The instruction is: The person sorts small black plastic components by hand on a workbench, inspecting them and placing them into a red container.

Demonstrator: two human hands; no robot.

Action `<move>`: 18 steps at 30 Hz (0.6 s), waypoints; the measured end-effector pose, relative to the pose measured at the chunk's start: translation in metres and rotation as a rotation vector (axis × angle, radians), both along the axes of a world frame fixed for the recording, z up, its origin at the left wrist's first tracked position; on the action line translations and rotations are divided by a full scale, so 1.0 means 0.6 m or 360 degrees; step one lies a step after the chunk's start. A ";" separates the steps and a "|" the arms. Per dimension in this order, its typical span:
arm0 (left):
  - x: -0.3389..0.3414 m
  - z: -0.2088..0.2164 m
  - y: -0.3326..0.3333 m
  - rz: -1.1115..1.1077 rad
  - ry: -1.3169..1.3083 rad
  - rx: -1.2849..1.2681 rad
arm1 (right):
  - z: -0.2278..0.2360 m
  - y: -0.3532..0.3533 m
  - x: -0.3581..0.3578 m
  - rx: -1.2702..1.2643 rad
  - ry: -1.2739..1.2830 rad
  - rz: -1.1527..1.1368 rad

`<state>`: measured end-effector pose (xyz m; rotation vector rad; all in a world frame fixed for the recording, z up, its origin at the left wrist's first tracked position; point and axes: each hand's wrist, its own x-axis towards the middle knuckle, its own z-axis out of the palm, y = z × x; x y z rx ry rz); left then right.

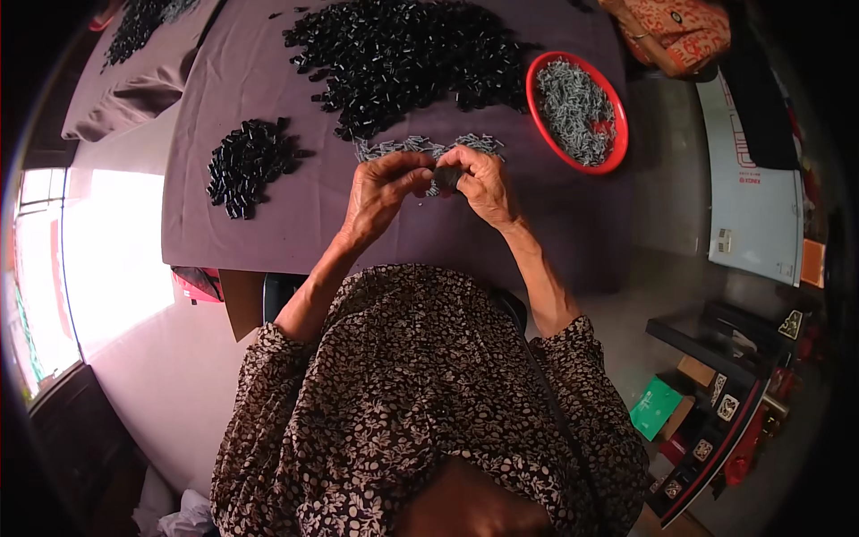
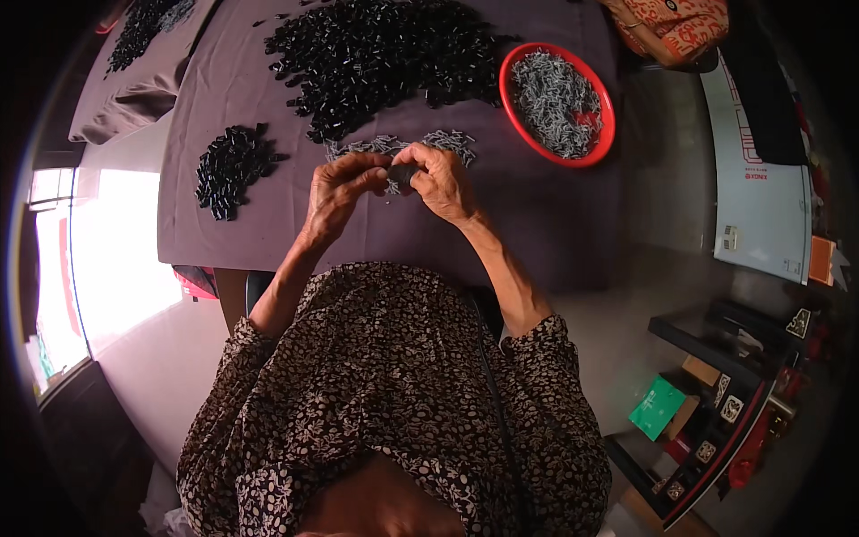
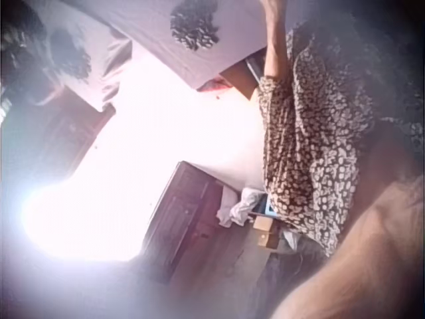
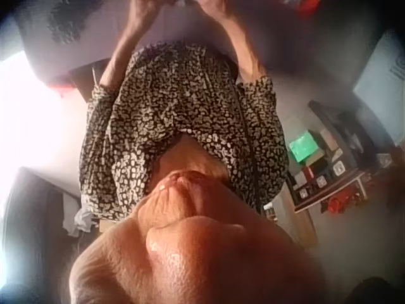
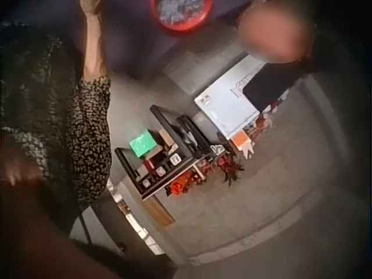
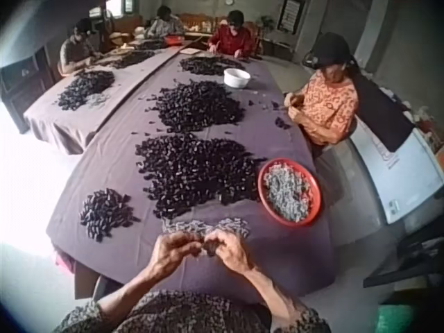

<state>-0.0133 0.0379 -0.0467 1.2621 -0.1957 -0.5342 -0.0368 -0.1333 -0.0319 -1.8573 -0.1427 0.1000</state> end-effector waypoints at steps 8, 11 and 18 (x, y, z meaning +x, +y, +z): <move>0.017 -0.019 -0.041 0.0062 0.0558 -0.0553 | -0.062 -0.124 0.022 -0.0682 -0.0543 -0.0542; 0.026 -0.009 -0.048 0.0081 0.0674 -0.0669 | -0.076 -0.145 0.024 -0.1122 -0.0757 -0.0456; 0.031 -0.003 -0.059 -0.0089 0.0702 -0.1036 | -0.075 -0.143 0.035 -0.1092 -0.0522 -0.0462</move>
